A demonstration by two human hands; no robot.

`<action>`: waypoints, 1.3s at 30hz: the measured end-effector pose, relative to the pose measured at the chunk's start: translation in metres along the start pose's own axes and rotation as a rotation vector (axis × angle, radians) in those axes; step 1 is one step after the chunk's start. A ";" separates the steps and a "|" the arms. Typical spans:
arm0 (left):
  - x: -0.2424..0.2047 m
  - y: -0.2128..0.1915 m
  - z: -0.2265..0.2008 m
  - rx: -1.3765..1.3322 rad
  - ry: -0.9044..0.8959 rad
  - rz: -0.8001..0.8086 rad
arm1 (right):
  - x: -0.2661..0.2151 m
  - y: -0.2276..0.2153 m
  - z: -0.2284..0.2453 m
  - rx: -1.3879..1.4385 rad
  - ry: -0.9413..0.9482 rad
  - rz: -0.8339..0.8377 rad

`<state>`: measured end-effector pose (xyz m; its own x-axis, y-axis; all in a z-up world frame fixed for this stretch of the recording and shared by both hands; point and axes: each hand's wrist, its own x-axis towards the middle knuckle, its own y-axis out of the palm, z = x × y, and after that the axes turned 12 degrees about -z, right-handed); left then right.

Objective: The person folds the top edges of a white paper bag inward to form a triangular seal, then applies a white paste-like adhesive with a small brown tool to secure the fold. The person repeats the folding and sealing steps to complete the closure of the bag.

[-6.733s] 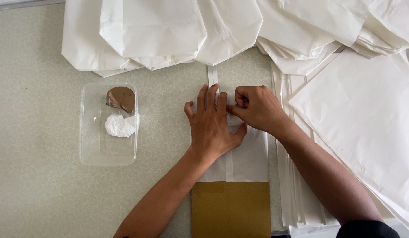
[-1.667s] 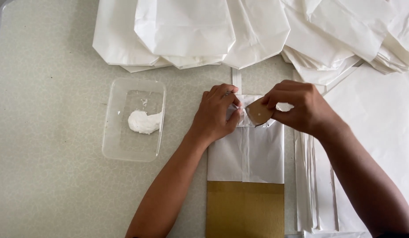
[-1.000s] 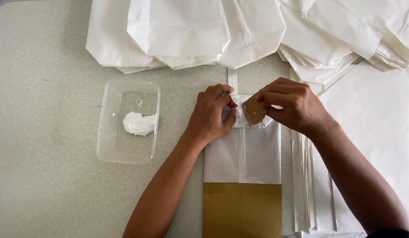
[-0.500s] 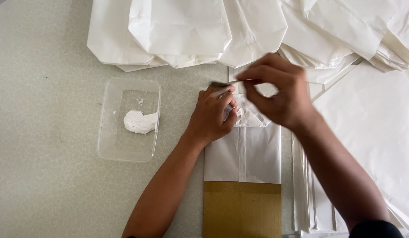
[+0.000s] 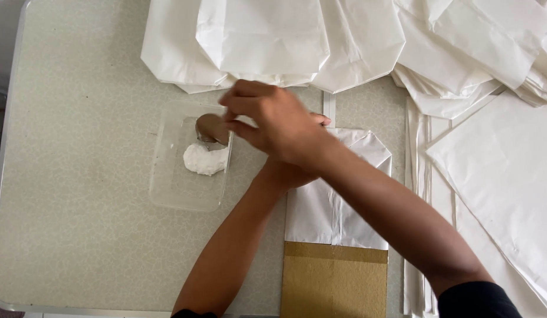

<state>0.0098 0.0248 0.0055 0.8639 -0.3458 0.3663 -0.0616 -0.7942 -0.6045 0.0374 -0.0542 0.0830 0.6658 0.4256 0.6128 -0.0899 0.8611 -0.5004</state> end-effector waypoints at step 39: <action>-0.002 0.009 0.005 0.077 0.166 0.229 | -0.172 -0.114 -0.055 -0.355 -0.041 0.028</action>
<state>0.0104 0.0210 -0.0039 0.7379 -0.5939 0.3206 -0.2025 -0.6479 -0.7343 -0.0256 -0.2411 0.0013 0.6356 0.4644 0.6167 0.1604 0.7020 -0.6939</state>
